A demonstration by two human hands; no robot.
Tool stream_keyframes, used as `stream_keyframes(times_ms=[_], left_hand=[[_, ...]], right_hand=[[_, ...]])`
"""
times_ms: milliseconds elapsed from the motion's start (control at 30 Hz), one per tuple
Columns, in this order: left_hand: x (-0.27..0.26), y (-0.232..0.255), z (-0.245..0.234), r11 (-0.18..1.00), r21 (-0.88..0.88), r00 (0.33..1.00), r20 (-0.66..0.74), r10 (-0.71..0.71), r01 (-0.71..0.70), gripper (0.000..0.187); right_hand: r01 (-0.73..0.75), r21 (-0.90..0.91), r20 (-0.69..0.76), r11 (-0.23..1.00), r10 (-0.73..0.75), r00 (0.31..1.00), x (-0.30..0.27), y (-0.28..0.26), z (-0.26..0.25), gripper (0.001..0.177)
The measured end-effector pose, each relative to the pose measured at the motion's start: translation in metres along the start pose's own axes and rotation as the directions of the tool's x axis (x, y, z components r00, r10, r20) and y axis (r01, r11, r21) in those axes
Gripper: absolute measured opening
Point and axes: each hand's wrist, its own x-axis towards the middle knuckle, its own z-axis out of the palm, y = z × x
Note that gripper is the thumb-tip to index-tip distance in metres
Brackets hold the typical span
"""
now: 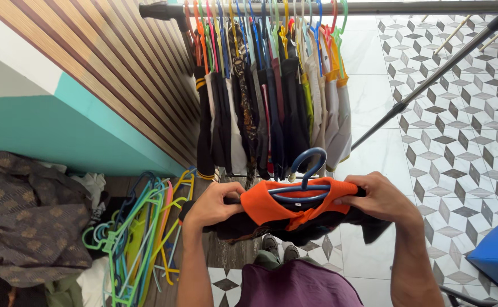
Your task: The person takes garments from a pile on a table, places each on a hanger, and hangs them on a nearby clothing rack. The person handles a black and orange shirt, a patterned shirt, and a white shirt, placing each on a hanger and hanging it on the rack.
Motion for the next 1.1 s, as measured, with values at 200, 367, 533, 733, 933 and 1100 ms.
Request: stream_keyframes(times_ms=[200,367,533,733,933,1100], left_hand=[[0.011,0.001,-0.013,0.969,0.248,0.994,-0.105,0.027,0.000,0.035],[0.023,-0.013,-0.018,0.977,0.184,0.974,-0.177,0.140,-0.107,0.046],[0.042,-0.033,-0.011,0.962,0.252,0.945,-0.277,0.174,-0.103,0.043],[0.070,-0.033,0.018,0.998,0.021,0.944,-0.327,-0.053,0.063,0.035],[0.100,-0.003,0.046,0.962,-0.251,0.974,-0.220,0.055,-0.111,0.038],[0.119,0.022,0.063,0.978,-0.123,0.984,-0.085,0.156,-0.166,0.056]], right_hand=[[-0.084,0.183,-0.039,0.980,0.093,0.995,-0.002,0.016,0.004,0.030],[-0.250,0.222,-0.039,0.943,0.265,0.964,-0.014,0.030,-0.006,0.035],[-0.348,0.350,-0.080,0.870,0.398,0.914,-0.034,0.052,-0.025,0.033],[-0.336,0.355,-0.195,0.872,0.421,0.886,-0.059,0.077,-0.056,0.032],[-0.284,0.342,-0.313,0.896,0.394,0.864,-0.079,0.096,-0.093,0.039],[-0.295,0.332,-0.395,0.896,0.416,0.819,-0.100,0.127,-0.127,0.043]])
